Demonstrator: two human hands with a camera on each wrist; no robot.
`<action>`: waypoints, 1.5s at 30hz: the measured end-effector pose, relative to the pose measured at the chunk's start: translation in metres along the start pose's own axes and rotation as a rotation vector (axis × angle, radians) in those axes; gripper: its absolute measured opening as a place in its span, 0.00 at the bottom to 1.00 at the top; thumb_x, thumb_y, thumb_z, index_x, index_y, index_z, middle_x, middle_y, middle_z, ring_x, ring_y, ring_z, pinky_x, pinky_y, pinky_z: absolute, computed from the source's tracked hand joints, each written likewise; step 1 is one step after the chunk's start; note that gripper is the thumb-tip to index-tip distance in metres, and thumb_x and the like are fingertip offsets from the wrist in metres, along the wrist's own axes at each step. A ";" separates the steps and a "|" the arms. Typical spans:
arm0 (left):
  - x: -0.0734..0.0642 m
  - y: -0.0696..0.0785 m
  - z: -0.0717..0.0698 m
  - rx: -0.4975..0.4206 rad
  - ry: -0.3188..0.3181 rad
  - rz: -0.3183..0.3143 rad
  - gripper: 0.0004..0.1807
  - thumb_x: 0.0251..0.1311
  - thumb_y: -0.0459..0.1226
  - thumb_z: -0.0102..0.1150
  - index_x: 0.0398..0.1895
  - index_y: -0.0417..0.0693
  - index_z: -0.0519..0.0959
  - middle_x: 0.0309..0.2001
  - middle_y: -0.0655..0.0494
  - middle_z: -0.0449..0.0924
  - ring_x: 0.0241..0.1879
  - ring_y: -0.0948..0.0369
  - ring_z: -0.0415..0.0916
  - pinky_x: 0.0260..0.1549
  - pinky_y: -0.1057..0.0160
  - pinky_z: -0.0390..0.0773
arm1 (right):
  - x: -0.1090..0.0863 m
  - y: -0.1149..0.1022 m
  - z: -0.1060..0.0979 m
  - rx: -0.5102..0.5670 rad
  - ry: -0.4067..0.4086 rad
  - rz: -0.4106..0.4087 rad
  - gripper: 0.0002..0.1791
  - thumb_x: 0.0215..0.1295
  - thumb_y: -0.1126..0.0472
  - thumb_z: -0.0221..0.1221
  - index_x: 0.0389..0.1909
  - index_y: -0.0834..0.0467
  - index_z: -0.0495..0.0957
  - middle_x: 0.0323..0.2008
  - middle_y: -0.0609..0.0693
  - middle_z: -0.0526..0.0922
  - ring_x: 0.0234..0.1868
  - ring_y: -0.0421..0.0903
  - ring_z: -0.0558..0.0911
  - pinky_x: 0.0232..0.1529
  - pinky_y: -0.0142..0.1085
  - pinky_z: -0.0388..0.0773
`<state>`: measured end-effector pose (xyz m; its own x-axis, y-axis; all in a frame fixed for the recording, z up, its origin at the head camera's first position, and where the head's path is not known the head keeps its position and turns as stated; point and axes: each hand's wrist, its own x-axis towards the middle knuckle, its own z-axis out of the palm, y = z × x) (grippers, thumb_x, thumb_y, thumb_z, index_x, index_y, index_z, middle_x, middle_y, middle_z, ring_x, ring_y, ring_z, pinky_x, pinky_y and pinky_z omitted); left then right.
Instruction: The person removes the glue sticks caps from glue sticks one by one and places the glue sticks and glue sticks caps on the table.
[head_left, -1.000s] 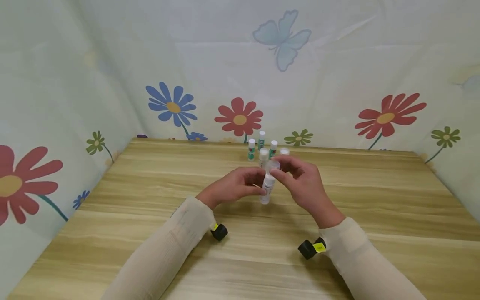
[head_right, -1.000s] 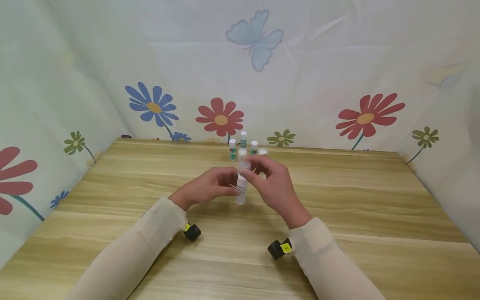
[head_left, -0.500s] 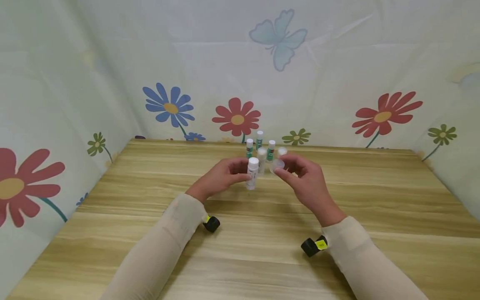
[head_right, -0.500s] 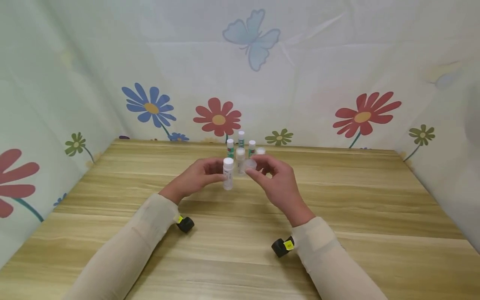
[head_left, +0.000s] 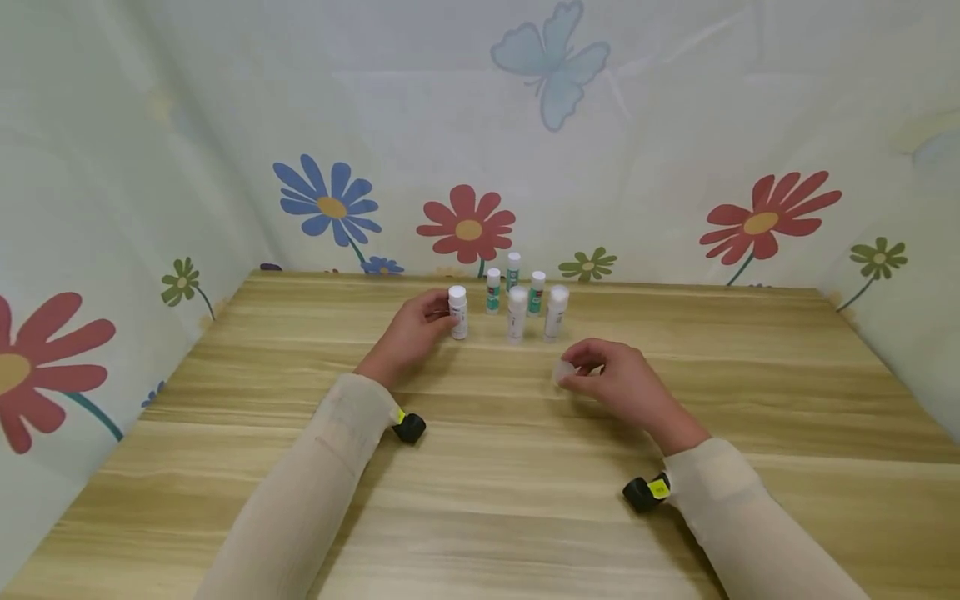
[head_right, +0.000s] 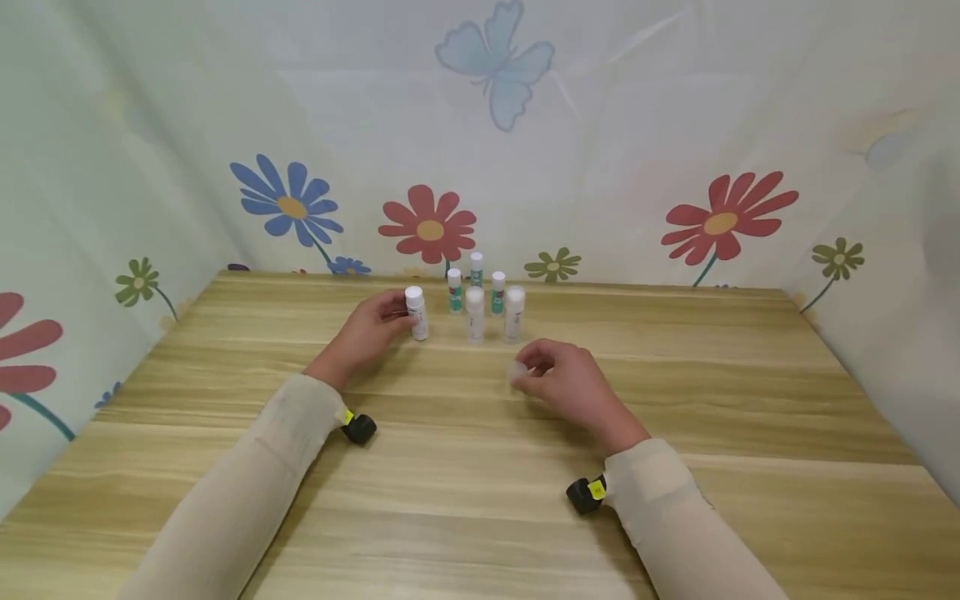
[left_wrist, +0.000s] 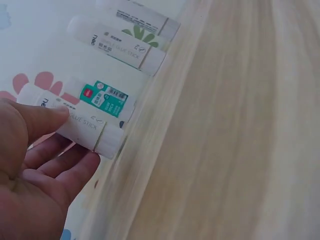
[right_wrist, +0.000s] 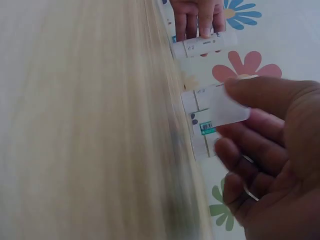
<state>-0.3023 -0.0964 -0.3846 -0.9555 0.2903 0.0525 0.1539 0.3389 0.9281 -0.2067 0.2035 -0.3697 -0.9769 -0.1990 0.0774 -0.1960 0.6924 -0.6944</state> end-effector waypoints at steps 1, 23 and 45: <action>0.000 -0.001 -0.001 -0.009 0.003 0.001 0.24 0.67 0.36 0.56 0.66 0.44 0.67 0.62 0.47 0.73 0.63 0.52 0.71 0.63 0.53 0.71 | 0.000 0.001 0.001 -0.017 -0.015 -0.004 0.16 0.58 0.52 0.68 0.45 0.52 0.81 0.38 0.48 0.84 0.40 0.45 0.79 0.41 0.37 0.75; 0.007 -0.004 0.001 -0.004 0.016 -0.038 0.26 0.68 0.37 0.55 0.68 0.47 0.66 0.64 0.47 0.72 0.64 0.53 0.70 0.63 0.55 0.72 | 0.003 0.009 0.007 -0.031 -0.127 0.036 0.14 0.56 0.54 0.69 0.41 0.50 0.79 0.35 0.48 0.81 0.35 0.45 0.75 0.38 0.36 0.72; -0.009 0.044 0.017 0.125 0.264 0.239 0.31 0.63 0.36 0.58 0.70 0.52 0.64 0.70 0.55 0.65 0.72 0.58 0.59 0.71 0.58 0.61 | 0.004 0.011 0.007 -0.030 -0.123 0.019 0.13 0.55 0.54 0.69 0.39 0.50 0.79 0.34 0.47 0.82 0.35 0.44 0.77 0.37 0.36 0.73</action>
<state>-0.2828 -0.0689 -0.3509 -0.9185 0.1387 0.3704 0.3940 0.4009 0.8271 -0.2118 0.2056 -0.3818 -0.9631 -0.2679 -0.0247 -0.1822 0.7171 -0.6727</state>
